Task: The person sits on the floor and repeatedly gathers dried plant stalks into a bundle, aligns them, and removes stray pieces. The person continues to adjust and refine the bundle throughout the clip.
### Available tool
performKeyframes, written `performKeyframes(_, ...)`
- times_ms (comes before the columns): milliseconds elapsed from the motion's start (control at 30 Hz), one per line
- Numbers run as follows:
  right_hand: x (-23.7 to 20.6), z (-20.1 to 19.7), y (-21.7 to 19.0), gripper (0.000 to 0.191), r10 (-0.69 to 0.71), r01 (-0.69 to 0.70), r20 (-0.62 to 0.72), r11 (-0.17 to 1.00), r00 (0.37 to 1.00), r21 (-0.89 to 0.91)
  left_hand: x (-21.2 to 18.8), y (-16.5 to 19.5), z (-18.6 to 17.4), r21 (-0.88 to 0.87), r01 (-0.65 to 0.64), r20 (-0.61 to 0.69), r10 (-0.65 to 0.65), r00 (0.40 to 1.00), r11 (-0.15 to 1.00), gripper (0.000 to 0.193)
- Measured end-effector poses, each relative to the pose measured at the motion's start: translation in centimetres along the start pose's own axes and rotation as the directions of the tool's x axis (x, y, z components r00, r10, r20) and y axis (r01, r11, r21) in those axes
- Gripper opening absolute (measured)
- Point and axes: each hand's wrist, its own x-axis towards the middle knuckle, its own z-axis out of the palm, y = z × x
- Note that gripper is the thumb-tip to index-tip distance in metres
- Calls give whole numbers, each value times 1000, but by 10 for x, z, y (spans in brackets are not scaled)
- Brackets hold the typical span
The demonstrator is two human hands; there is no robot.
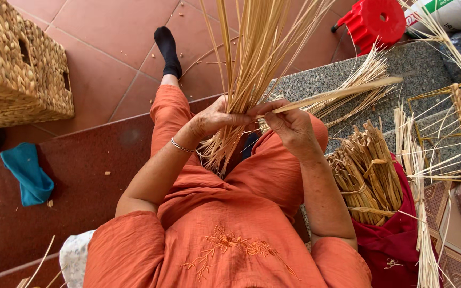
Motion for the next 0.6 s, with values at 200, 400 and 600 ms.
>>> performKeyframes(200, -7, -6, -5, 13, -159, 134, -61, 944, 985, -301, 0, 6, 3, 73, -18, -34, 21, 999, 997, 32)
performKeyframes(400, -11, -1, 3, 14, -95, 63, -148, 975, 984, -211, 5, 5, 10, 196, -32, -62, 45, 997, 980, 35)
performKeyframes(600, -9, 12, 3, 12, -257, 180, -168, 911, 952, -372, 5, 10, 19, 90, -68, -112, 78, 991, 994, 26)
